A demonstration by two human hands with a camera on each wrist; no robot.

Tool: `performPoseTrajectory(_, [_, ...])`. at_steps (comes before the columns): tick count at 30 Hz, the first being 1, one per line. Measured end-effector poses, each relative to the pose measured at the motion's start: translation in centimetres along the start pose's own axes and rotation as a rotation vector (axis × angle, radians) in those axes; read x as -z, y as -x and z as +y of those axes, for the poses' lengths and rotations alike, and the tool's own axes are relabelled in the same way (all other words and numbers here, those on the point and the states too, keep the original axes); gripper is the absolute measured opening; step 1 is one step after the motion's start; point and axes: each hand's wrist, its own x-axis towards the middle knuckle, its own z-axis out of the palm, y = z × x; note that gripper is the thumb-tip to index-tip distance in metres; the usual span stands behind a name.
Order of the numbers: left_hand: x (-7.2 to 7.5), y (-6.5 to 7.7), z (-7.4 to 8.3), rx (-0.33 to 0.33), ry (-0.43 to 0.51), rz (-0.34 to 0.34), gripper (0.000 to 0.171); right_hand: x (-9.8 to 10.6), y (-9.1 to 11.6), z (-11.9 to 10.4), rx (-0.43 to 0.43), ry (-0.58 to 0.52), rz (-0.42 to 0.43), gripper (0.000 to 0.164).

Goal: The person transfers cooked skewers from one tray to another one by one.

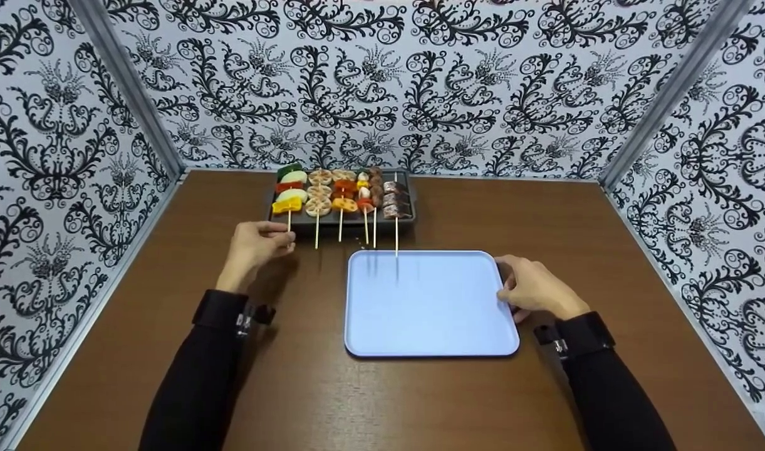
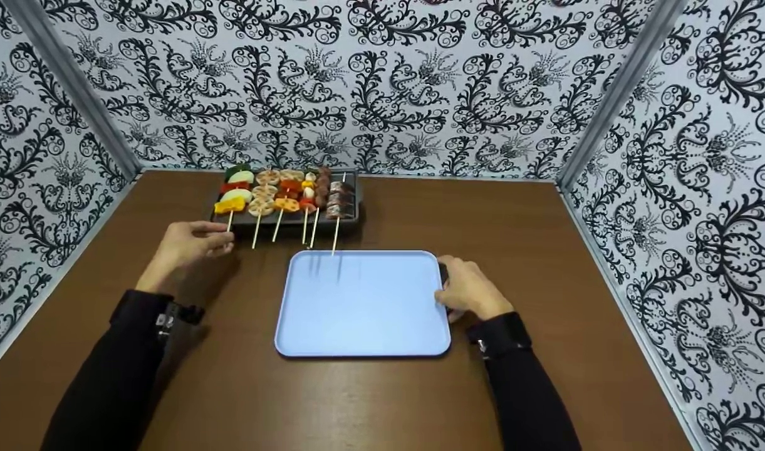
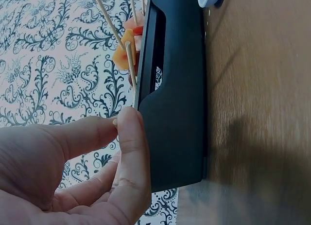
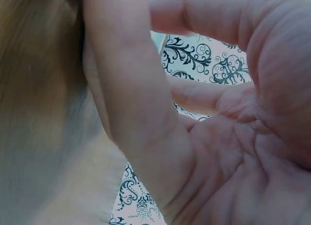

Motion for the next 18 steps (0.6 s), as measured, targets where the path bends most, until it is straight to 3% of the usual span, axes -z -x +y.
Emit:
performPoseTrajectory(9, [-0.02,0.21,0.04,0.001,0.047,-0.005,0.039,0.43,0.04,0.22,-0.001,-0.037,-0.025,0.059])
performPoseTrajectory(18, [-0.06,0.33,0.21,-0.001,-0.004,0.019,0.04,0.25,-0.09,0.38,-0.009,-0.058,-0.031,0.058])
